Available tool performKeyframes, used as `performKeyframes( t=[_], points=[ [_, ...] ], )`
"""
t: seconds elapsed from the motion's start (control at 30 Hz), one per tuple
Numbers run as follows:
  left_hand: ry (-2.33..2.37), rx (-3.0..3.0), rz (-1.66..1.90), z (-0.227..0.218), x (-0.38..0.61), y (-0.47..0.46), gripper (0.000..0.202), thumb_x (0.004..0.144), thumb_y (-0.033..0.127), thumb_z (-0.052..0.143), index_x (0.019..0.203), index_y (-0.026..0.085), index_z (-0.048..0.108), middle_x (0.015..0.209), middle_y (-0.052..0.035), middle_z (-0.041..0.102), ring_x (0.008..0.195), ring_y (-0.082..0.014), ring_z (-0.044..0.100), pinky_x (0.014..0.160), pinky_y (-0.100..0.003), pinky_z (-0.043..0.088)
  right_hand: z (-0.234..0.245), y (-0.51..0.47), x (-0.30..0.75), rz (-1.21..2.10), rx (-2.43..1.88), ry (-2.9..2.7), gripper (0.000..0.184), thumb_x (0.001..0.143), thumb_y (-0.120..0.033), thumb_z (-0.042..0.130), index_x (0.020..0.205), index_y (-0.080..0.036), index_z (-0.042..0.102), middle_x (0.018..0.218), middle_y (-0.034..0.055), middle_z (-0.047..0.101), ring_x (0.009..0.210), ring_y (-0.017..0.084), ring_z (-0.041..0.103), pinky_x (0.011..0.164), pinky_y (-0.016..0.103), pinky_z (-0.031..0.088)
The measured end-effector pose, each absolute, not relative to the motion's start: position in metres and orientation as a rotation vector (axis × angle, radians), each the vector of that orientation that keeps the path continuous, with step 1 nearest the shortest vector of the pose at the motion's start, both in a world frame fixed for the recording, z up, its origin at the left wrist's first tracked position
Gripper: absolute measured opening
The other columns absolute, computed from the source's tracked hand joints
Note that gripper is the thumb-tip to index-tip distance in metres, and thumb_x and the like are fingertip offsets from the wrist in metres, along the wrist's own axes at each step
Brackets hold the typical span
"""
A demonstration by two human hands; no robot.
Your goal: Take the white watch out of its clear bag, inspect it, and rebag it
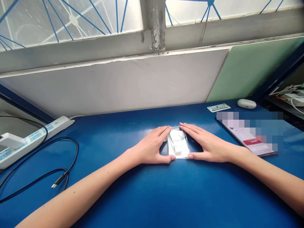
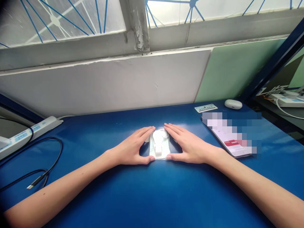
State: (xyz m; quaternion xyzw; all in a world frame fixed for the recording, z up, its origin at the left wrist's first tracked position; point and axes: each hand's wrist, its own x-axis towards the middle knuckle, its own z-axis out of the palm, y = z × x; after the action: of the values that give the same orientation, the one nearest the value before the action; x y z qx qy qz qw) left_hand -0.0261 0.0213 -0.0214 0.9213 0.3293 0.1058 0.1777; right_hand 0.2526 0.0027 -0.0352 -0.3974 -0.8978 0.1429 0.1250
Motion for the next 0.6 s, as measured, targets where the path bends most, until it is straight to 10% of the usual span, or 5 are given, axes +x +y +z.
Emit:
performKeyframes(
  t=[0.6],
  points=[
    [0.987, 2.648, 0.372, -0.028, -0.023, 0.019, 0.090, 0.080, 0.050, 0.065, 0.152, 0.009, 0.030, 0.158, -0.0228, 0.035, 0.149, -0.0357, 0.029, 0.121, -0.052, 0.028, -0.046, 0.018, 0.245, 0.452, -1.189, -2.530, 0.099, 0.079, -0.064, 0.068, 0.157, -0.014, 0.031, 0.158, 0.0221, 0.038, 0.146, 0.040, 0.035, 0.114, 0.060, 0.038]
  ],
)
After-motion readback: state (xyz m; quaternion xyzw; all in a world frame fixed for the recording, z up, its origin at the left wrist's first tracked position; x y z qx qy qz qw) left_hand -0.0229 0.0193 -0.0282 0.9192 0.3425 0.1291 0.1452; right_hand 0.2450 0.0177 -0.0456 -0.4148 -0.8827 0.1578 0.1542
